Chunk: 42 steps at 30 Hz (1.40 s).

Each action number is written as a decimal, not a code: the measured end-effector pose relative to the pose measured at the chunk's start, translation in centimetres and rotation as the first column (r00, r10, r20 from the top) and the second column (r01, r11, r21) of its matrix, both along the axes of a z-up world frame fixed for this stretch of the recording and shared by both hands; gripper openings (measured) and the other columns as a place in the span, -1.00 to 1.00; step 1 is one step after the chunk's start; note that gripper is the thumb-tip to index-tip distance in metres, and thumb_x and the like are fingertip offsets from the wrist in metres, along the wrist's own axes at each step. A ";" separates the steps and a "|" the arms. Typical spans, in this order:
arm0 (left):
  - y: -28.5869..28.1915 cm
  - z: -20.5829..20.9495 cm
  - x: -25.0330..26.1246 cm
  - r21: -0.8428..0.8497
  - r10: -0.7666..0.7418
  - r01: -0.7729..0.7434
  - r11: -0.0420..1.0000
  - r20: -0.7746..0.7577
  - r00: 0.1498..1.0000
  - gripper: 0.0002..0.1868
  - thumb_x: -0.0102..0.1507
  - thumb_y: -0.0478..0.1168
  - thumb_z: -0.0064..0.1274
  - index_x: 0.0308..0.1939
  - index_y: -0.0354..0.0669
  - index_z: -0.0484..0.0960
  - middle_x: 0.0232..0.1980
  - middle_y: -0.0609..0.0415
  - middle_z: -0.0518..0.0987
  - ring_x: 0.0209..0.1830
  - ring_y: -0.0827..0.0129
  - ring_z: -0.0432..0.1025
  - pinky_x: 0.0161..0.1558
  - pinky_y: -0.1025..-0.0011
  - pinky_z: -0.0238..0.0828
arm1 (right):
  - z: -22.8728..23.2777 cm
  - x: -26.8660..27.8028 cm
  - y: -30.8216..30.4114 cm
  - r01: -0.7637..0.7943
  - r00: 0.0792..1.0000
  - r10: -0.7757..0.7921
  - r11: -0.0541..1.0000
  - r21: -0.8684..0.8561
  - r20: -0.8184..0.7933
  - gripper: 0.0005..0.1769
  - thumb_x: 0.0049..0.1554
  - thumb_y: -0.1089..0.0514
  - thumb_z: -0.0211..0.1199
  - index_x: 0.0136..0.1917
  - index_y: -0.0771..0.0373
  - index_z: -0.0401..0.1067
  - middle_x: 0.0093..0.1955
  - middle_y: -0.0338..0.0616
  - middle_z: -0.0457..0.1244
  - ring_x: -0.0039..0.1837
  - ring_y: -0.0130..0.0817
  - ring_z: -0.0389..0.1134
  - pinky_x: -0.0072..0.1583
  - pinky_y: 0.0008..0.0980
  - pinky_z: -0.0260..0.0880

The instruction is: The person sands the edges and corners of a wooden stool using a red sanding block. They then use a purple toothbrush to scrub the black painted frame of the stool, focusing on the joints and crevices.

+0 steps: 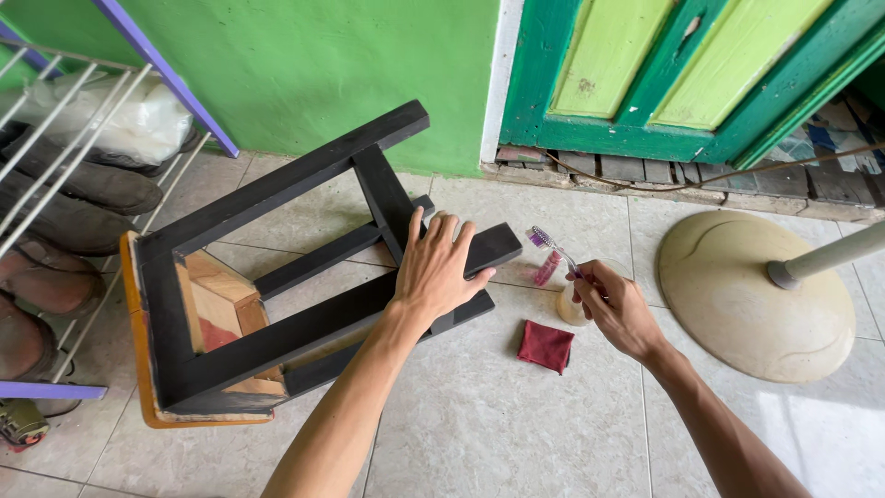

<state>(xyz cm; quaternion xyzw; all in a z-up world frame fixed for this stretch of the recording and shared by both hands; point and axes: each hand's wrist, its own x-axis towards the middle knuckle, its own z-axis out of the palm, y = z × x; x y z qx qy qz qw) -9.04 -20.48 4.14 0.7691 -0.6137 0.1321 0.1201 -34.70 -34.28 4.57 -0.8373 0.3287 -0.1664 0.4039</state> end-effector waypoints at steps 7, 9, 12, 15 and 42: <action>0.0 -1.0 1.1 0.110 -0.013 0.030 0.993 -0.153 0.988 -0.18 0.25 0.37 0.00 0.24 -0.29 0.50 -0.41 -0.07 0.68 -0.15 0.12 0.57 0.53 -0.21 -0.20 | 0.8 3.8 -0.5 0.009 1.000 -0.009 1.000 -0.006 0.019 -0.73 0.24 0.15 0.04 0.03 0.38 0.45 -0.32 -0.14 0.37 -0.33 -0.50 0.25 -0.28 -0.39 0.30; -0.3 -1.1 1.4 0.021 -0.034 0.037 0.999 -0.134 0.990 -0.17 0.22 0.37 0.01 0.21 -0.30 0.52 -0.48 -0.04 0.65 -0.19 0.12 0.57 0.49 -0.25 -0.20 | 0.7 4.6 -1.0 0.010 1.000 -0.010 1.000 -0.019 0.008 -0.71 0.24 0.13 0.04 0.02 0.37 0.47 -0.33 -0.12 0.36 -0.36 -0.47 0.23 -0.31 -0.35 0.26; -1.2 -0.7 1.6 0.089 0.008 0.008 0.996 -0.176 0.984 -0.19 0.26 0.36 -0.02 0.24 -0.30 0.50 -0.51 -0.03 0.66 -0.14 0.11 0.57 0.51 -0.26 -0.24 | 0.3 5.1 -1.5 -0.011 0.999 0.013 0.999 -0.052 0.033 -0.70 0.24 0.13 0.04 0.03 0.36 0.50 -0.35 -0.10 0.36 -0.39 -0.48 0.23 -0.32 -0.35 0.26; -2.4 -0.3 1.3 0.066 0.035 -0.025 0.998 -0.161 0.986 -0.20 0.27 0.38 -0.02 0.22 -0.27 0.51 -0.46 -0.06 0.65 -0.15 0.12 0.57 0.51 -0.26 -0.26 | -0.3 5.5 -2.3 -0.011 0.999 0.013 0.999 -0.049 0.040 -0.70 0.23 0.13 0.04 0.02 0.35 0.51 -0.32 -0.14 0.38 -0.41 -0.49 0.25 -0.34 -0.35 0.27; -4.5 -1.1 0.6 -0.022 0.067 -0.073 0.997 -0.222 0.973 -0.19 0.16 0.30 0.24 0.19 -0.32 0.51 -0.12 -0.16 0.67 -0.03 0.13 0.56 0.55 -0.26 -0.16 | 1.3 4.2 0.7 0.052 0.998 -0.053 0.998 -0.031 -0.017 -0.71 0.24 0.15 0.07 0.09 0.35 0.52 -0.33 -0.13 0.40 -0.38 -0.49 0.24 -0.33 -0.36 0.25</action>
